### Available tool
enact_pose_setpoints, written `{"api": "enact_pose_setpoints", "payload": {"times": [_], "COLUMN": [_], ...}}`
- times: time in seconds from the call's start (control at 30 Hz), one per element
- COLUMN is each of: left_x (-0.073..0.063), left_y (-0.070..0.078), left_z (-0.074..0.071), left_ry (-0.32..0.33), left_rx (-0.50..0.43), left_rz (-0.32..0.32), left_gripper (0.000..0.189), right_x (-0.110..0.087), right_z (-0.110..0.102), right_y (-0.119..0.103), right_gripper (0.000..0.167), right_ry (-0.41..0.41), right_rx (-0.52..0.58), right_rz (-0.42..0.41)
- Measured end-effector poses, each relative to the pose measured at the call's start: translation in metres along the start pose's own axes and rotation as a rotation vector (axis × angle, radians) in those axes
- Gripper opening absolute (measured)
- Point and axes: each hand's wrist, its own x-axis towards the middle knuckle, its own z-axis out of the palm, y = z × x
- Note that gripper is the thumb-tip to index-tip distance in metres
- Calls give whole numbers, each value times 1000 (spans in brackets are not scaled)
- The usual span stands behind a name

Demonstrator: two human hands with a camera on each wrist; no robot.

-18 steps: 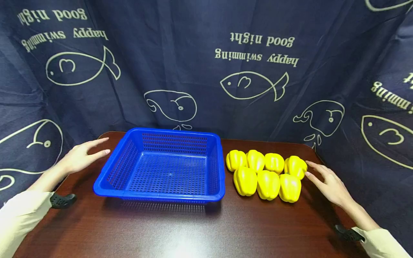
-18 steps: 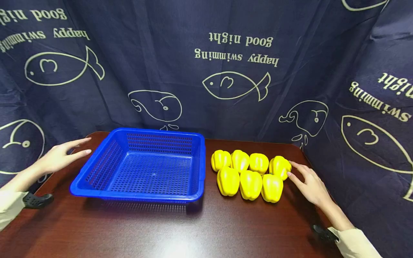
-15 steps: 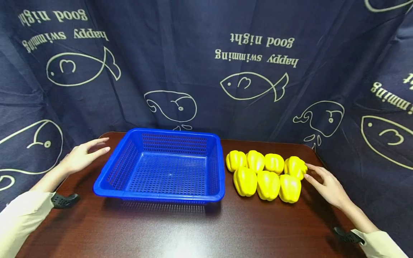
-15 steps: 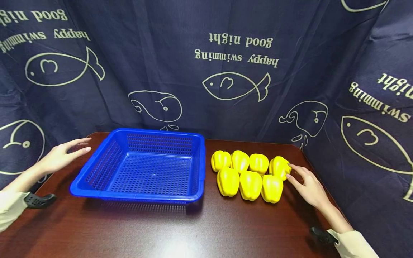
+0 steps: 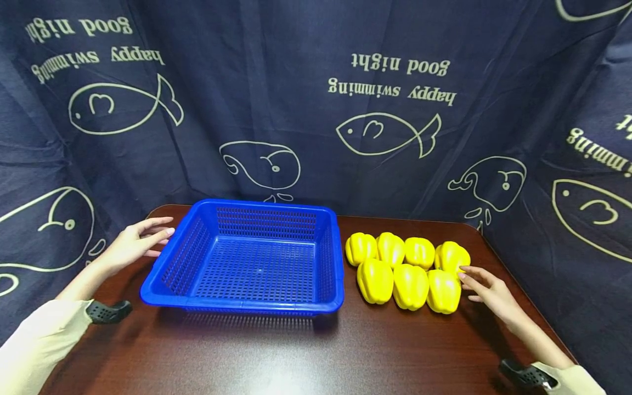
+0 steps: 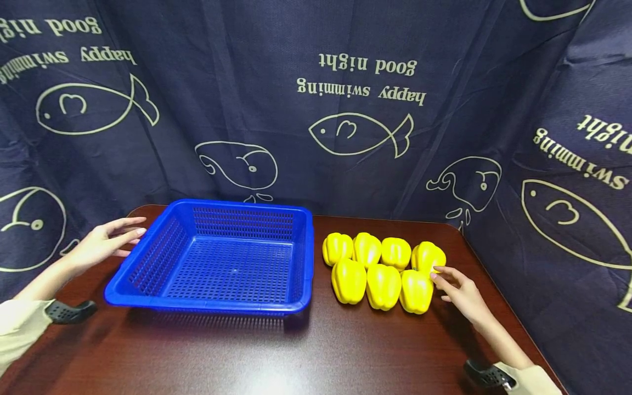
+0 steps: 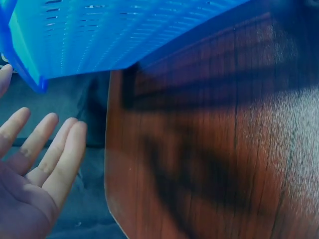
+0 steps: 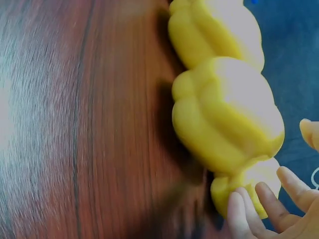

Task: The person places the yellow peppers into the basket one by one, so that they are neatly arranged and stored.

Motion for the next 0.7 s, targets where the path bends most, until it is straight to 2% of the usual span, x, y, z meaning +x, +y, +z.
{"api": "enact_pose_setpoints", "payload": {"times": [0.13, 0.27, 0.4, 0.53, 0.7], "left_x": [1, 2, 3, 4, 6], "left_y": [-3, -5, -4, -3, -3], "left_z": [2, 3, 6, 10, 14], "left_ry": [-7, -6, -8, -9, 1], "left_rx": [-75, -135, -166, -160, -152], "left_rz": [2, 6, 1, -22, -56], "left_gripper": [52, 49, 54, 59, 60], "right_x": [-1, -2, -2, -1, -1], "right_z": [2, 6, 11, 15, 16], "right_y": [-1, -2, -2, 0, 3], "right_gripper": [52, 46, 56, 65, 68], "right_ry": [-65, -101, -119, -124, -133], "right_rx": [134, 221, 245, 242, 266], "right_rz": [94, 140, 187, 227, 220]}}
